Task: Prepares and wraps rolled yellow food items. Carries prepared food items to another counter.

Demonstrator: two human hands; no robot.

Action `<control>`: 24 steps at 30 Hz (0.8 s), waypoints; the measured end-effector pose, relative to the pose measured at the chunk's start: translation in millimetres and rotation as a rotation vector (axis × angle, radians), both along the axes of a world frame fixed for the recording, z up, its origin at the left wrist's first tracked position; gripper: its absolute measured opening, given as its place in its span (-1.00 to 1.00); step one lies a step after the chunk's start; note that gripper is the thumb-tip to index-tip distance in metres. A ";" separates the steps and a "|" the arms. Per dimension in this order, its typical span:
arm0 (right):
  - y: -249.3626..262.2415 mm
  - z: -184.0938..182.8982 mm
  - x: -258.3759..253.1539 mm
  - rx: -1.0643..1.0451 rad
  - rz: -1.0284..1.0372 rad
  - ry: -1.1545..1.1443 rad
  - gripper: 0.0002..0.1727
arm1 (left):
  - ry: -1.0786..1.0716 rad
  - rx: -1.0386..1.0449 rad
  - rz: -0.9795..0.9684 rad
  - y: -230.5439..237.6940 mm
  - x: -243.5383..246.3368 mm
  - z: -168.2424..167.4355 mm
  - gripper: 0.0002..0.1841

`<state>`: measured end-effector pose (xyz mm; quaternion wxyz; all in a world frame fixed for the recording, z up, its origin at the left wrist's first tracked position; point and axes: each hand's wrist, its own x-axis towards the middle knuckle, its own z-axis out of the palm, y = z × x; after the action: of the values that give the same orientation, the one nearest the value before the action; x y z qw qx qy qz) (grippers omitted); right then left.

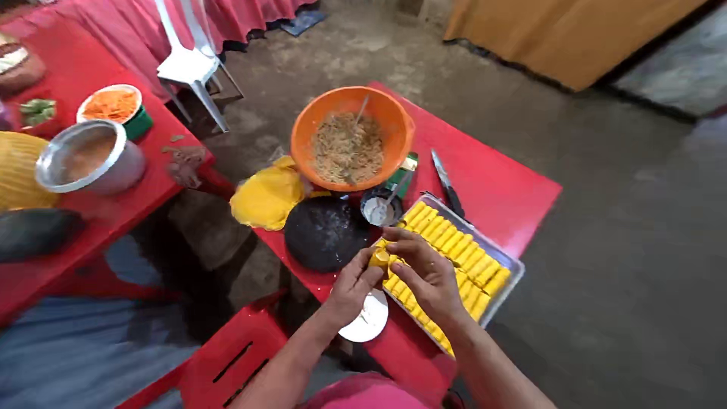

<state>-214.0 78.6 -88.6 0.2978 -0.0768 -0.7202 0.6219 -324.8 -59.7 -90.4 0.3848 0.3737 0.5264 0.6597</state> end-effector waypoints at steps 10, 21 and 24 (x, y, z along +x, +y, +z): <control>-1.8 -7.1 14.7 0.527 -0.205 0.018 -0.80 | -0.013 -0.062 -0.052 3.4 14.3 0.2 -0.60; 53.3 -48.7 -25.1 0.432 -0.228 -0.389 -0.51 | -0.110 -0.107 0.055 -28.0 2.0 -25.4 -0.59; 72.9 -92.9 -53.5 0.685 -0.227 -0.611 -0.44 | -0.178 -0.123 0.109 -36.1 4.8 -29.7 -0.64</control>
<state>-267.5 151.5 -181.5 0.1464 -0.2316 -0.9257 0.2608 -320.1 -95.8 -120.1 0.4158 0.2599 0.5491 0.6768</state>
